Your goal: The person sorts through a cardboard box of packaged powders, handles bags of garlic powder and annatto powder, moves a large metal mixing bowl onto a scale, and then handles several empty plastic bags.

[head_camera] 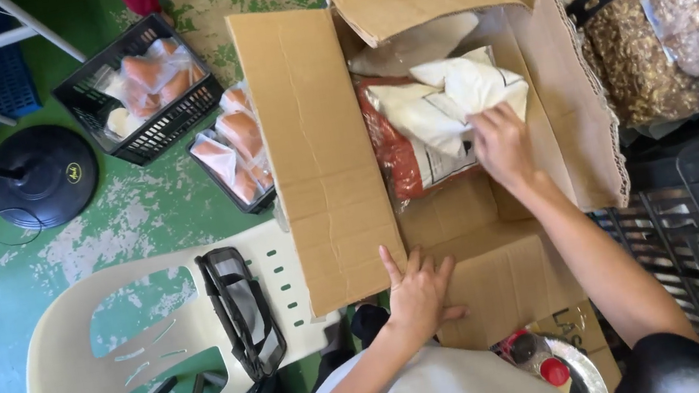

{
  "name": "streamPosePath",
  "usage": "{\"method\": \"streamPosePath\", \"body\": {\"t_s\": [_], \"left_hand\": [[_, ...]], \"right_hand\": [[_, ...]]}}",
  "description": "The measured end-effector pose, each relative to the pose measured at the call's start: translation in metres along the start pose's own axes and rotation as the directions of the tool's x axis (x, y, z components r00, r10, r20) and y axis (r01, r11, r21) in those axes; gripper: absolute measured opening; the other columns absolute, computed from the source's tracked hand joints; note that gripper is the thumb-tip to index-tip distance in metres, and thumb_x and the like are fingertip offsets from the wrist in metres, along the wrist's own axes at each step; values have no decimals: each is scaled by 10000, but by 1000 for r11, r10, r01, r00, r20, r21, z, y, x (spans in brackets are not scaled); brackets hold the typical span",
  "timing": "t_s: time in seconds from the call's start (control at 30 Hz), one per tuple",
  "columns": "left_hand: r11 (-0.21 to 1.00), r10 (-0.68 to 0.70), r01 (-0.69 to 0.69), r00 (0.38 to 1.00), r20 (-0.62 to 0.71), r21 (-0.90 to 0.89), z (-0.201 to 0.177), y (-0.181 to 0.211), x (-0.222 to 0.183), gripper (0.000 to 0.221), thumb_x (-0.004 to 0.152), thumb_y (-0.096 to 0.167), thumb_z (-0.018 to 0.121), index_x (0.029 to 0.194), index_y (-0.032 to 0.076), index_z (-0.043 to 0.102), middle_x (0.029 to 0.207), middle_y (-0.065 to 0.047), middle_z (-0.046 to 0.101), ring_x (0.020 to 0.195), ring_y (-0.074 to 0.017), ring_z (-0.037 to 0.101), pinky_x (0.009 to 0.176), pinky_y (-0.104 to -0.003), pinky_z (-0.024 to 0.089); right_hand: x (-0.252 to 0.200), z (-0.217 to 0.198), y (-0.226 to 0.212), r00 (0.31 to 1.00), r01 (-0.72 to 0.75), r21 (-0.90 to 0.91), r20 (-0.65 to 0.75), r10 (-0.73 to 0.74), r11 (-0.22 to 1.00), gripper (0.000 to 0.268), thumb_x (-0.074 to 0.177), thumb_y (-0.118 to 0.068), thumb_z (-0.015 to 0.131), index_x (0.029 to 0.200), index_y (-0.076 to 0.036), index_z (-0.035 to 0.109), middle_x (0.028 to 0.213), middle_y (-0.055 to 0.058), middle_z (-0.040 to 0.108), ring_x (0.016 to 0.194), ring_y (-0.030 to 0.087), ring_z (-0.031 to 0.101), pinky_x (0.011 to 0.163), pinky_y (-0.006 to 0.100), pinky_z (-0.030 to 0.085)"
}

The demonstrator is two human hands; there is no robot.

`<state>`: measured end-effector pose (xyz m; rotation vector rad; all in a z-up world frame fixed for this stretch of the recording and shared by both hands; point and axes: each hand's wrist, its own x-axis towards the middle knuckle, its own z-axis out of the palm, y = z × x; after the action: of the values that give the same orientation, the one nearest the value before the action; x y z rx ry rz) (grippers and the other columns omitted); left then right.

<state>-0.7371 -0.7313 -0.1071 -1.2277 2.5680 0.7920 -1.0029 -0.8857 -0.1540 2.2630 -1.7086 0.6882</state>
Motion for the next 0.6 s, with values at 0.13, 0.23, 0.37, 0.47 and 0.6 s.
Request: {"method": "streamPosePath", "body": {"t_s": [0.13, 0.23, 0.37, 0.47, 0.6], "left_hand": [[999, 27, -26, 999, -20, 29, 1, 1, -2, 845, 703, 608, 787, 1392, 217, 492, 1294, -119, 633, 1423, -330, 393, 1089, -831, -113], [999, 15, -14, 1000, -20, 46, 3, 3, -1, 871, 688, 595, 806, 1403, 218, 481, 1294, -114, 630, 1415, -329, 402, 1080, -837, -112], [1000, 8, -7, 1000, -26, 22, 7, -1, -1, 883, 684, 599, 802, 1402, 203, 477, 1293, -120, 628, 1407, -333, 408, 1073, -841, -120], [1000, 9, -8, 999, -53, 16, 10, -1, -1, 873, 680, 611, 799, 1385, 196, 496, 1288, -122, 633, 1397, -325, 420, 1080, -833, -124], [1000, 15, -18, 995, -102, -26, 14, -2, 0, 853, 683, 638, 777, 1362, 189, 523, 1307, -112, 633, 1390, -291, 445, 1119, -800, -111]], "right_hand": [[-55, 3, -8, 996, 30, -39, 86, -26, 999, 191, 833, -16, 679, 962, -135, 755, 855, 35, 672, 909, 239, 648, 798, 326, 575], [-69, 2, -18, 983, 36, -79, 183, -21, 996, 222, 744, -140, 771, 947, -187, 693, 960, 24, 581, 1006, 259, 584, 854, 396, 537], [-55, -7, -35, 946, -34, -115, 318, 69, 993, 311, 770, -157, 759, 1039, -220, 617, 968, 13, 469, 989, 272, 521, 832, 448, 473], [-55, -9, -36, 950, -33, -156, 303, 79, 987, 243, 793, -191, 741, 999, -257, 631, 958, -8, 480, 994, 249, 523, 845, 450, 454], [-55, -21, -32, 990, -25, -196, 133, 52, 980, 145, 812, -169, 736, 873, -274, 656, 1049, -51, 584, 1161, 204, 533, 964, 452, 405]]}}
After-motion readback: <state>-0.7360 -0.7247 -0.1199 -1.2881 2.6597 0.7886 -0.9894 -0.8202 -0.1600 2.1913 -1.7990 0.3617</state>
